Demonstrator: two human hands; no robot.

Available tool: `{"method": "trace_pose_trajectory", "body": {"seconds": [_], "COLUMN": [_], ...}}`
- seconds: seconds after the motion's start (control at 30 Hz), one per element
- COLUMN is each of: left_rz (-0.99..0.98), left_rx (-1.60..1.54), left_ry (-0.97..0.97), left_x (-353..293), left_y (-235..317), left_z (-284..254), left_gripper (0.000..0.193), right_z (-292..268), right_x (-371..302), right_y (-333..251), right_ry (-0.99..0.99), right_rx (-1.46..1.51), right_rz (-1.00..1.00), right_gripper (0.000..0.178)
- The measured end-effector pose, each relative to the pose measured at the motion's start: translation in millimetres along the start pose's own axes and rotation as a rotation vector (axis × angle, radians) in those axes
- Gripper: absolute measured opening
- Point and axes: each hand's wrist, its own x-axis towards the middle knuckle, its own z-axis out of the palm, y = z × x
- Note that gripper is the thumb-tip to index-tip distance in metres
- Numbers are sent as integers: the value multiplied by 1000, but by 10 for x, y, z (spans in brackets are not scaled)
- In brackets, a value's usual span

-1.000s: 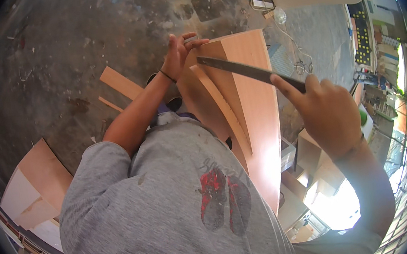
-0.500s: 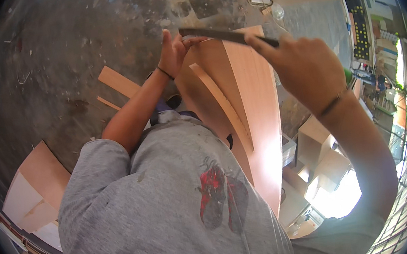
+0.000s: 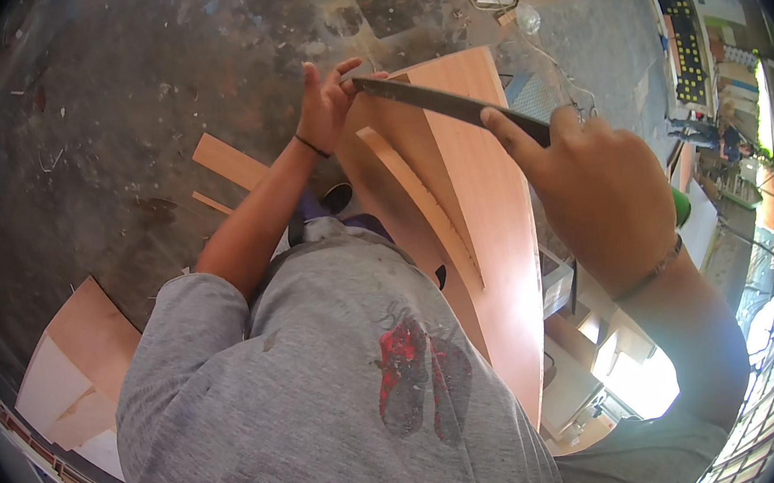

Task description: The person sands the edge of a curved wooden furniture piece using a hand saw and then switches to a small block of sandpaper to smooth the surface.

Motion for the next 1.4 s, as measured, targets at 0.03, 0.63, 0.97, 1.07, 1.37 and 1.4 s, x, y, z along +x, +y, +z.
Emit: {"method": "trace_pose_trajectory", "body": {"seconds": [0.03,0.63,0.97,1.07,1.37,1.4], "left_rz": [8,56,136,313,487,496], "left_rx": [-29,49,432,785,867,881], "left_ry": [0,-26,-89,-101,240,248], "left_x": [-10,8,-94,-147,-190,-180], "left_y": [17,-97,65,256,177,120], "left_z": [16,-13,214,472,996,1018], "left_gripper": [98,91,47,44,60,60], "right_z": [-10,191,184,247,989,985], "right_x": [-55,-147,0,-289,-1503,-1589], "right_y": [-11,-112,109,76,-447,-511], "right_ry": [0,31,289,235,-68,-147], "right_rx": [2,-30,276,821,1966,2139], "right_rz": [0,39,407,552,637,640], "right_gripper": [59,61,53,42,30,29]}}
